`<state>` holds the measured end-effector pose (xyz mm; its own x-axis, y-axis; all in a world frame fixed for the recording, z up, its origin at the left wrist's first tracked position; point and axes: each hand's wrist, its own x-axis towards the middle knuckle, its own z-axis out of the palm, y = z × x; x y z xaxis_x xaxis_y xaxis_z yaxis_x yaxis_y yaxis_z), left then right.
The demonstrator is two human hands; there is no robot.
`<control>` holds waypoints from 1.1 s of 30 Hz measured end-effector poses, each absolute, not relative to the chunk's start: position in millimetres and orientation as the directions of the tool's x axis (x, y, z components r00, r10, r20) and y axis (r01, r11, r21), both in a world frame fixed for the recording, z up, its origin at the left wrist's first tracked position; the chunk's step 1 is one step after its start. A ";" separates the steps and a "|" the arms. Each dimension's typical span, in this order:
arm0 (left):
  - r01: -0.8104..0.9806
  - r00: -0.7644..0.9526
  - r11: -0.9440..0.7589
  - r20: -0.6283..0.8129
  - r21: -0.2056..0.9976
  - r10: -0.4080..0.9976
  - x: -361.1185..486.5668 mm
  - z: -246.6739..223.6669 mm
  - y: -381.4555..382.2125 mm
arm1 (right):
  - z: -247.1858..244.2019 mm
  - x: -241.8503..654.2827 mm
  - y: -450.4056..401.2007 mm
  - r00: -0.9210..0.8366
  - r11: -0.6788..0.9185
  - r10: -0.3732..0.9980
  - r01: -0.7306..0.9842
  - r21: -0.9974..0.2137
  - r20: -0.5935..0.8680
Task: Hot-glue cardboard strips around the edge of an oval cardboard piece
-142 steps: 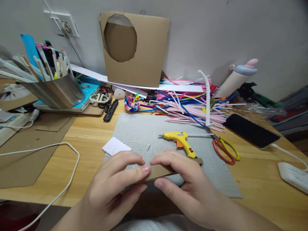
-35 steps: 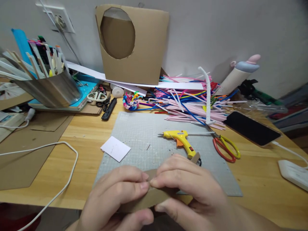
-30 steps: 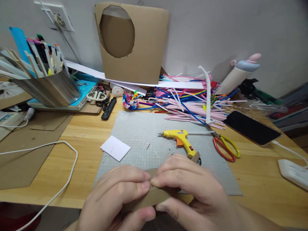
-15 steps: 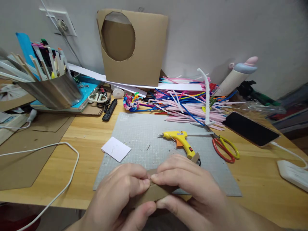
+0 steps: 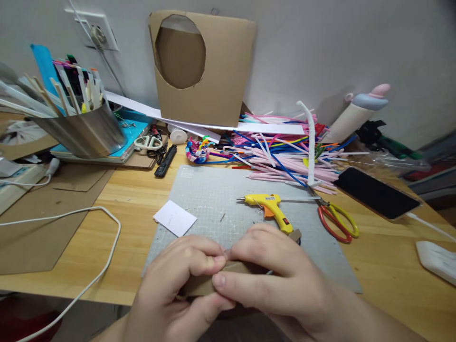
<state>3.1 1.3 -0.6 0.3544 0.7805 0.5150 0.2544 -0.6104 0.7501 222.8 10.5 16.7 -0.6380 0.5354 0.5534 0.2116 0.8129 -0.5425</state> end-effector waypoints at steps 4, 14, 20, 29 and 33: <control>0.269 0.323 -0.600 0.516 0.754 0.793 2.5 -0.3 2.0 | 15.8 222.5 16.5 -0.684 0.821 0.500 0.181 -0.541 0.531; 0.280 0.310 -0.543 0.460 0.792 0.832 4.9 0.3 2.5 | 31.3 216.7 23.1 -0.791 0.800 0.497 0.258 -0.543 0.357; 0.305 0.306 -0.521 0.436 0.797 0.846 3.5 1.2 2.2 | 29.7 216.1 21.3 -0.789 0.796 0.504 0.267 -0.543 0.351; 0.304 0.324 -0.547 0.456 0.780 0.829 3.8 0.5 3.6 | 24.2 219.4 23.5 -0.776 0.807 0.504 0.267 -0.527 0.379; 0.308 0.325 -0.548 0.455 0.778 0.829 4.7 1.1 2.5 | 25.0 219.7 22.4 -0.792 0.803 0.513 0.306 -0.511 0.332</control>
<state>4.7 2.5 1.1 0.3250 0.8288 0.4555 0.3077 -0.5481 0.7778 219.7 22.4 25.0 -0.7919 0.5127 0.3317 0.3061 0.8033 -0.5109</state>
